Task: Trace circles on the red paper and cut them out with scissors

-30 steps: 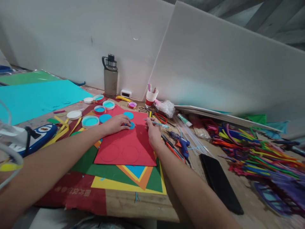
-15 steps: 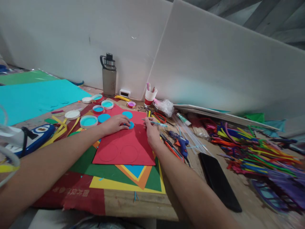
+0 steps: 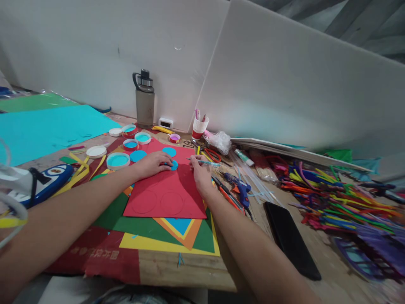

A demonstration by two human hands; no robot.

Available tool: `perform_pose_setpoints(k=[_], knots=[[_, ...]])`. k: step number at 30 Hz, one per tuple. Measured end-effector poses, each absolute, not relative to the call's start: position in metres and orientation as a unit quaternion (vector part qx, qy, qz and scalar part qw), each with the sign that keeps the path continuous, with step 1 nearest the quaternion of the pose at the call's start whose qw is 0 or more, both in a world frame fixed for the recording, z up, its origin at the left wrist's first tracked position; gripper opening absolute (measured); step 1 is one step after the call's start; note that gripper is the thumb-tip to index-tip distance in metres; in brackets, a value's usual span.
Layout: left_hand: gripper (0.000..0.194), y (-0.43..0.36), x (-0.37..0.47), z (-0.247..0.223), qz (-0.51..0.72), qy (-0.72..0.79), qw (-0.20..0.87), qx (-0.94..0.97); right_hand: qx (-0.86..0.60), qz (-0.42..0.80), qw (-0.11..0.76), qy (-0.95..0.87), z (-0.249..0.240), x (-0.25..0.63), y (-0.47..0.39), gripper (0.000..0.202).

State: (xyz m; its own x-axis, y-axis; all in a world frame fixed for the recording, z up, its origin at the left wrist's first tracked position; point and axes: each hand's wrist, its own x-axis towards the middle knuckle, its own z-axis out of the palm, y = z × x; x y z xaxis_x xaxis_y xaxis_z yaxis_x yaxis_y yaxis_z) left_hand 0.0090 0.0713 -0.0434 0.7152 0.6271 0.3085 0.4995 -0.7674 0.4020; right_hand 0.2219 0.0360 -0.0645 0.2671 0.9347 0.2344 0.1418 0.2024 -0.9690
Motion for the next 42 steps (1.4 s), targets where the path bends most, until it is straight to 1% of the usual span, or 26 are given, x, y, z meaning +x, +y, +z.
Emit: perform_pose_setpoints(k=[9, 14, 23, 28, 34, 42], knots=[[0.022, 0.07, 0.011, -0.04, 0.218, 0.304, 0.146, 0.916, -0.535, 0.263, 0.545, -0.59, -0.053, 0.217, 0.029, 0.025], [0.018, 0.07, 0.011, -0.04, 0.206, 0.301, 0.108, 0.925, -0.521, 0.246, 0.514, -0.635, -0.053, 0.216, 0.036, 0.023], [0.02, 0.065, 0.011, -0.04, 0.201, 0.312, 0.116, 0.921, -0.517, 0.229, 0.464, -0.682, -0.052, 0.213, 0.034, 0.019], [0.022, 0.068, 0.011, -0.044, 0.204, 0.31, 0.117, 0.921, -0.521, 0.209, 0.453, -0.692, -0.05, 0.213, 0.033, 0.02], [0.024, 0.069, 0.01, -0.04, 0.193, 0.309, 0.124, 0.923, -0.545, 0.187, 0.403, -0.711, -0.051, 0.212, 0.033, 0.016], [0.037, 0.073, 0.008, -0.019, 0.122, 0.361, 0.165, 0.91, -0.555, 0.178, 0.427, -0.691, -0.055, 0.215, 0.032, 0.02]])
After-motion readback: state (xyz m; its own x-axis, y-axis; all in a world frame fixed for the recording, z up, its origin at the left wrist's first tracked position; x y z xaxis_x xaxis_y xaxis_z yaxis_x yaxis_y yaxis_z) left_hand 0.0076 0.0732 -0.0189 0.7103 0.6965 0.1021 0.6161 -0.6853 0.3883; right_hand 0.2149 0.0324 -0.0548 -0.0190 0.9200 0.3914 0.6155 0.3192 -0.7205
